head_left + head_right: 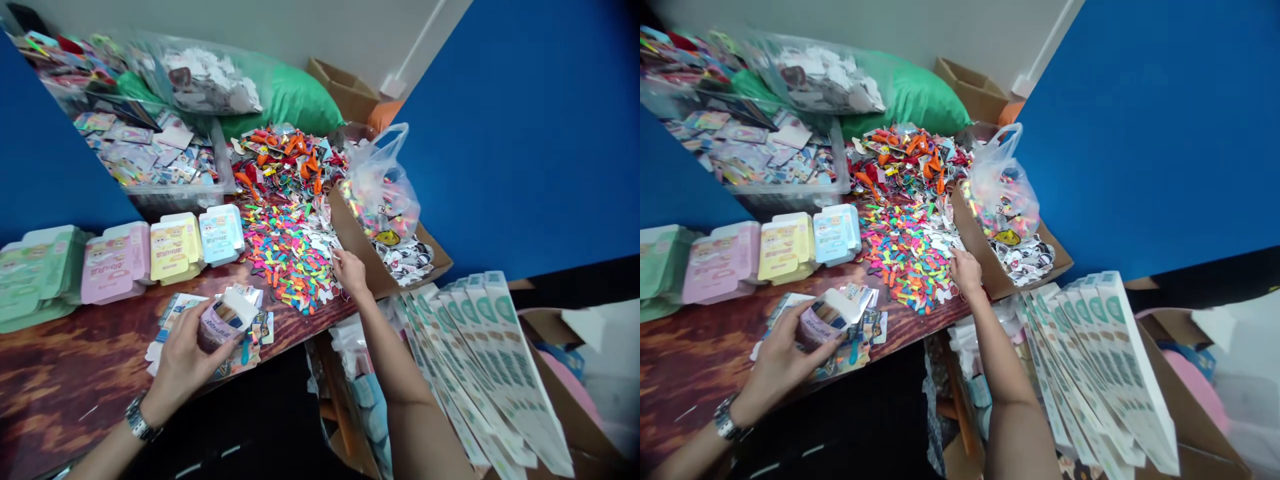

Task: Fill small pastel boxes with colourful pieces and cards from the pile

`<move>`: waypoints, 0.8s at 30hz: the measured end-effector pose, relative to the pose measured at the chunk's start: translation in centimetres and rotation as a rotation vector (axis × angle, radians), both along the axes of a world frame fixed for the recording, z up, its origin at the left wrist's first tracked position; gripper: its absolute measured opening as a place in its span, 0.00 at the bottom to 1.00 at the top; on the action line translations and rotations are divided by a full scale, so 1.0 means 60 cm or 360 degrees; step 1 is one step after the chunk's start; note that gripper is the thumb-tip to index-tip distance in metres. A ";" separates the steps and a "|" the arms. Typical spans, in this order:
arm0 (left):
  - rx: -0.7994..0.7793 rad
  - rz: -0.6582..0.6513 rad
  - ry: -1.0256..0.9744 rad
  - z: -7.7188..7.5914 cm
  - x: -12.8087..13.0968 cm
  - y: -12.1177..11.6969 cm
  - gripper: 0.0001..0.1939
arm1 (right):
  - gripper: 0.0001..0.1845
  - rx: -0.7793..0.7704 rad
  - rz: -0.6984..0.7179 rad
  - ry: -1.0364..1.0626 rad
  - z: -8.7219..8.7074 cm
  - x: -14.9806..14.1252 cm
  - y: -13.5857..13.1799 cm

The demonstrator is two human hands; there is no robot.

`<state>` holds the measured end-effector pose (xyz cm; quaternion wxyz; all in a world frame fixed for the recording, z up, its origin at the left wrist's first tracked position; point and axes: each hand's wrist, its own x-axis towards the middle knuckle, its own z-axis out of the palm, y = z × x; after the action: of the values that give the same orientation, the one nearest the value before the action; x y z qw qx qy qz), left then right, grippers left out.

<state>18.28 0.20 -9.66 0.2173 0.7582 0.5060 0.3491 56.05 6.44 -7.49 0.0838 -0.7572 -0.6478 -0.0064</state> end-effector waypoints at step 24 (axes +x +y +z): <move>-0.0094 -0.0059 0.0040 -0.029 0.013 -0.012 0.35 | 0.19 0.0219 0.0040 0.0600 0.016 0.020 0.074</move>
<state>19.03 -0.52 -11.42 0.2396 0.7650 0.5046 0.3205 57.24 10.91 -6.54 0.2552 -0.7292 -0.6282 0.0922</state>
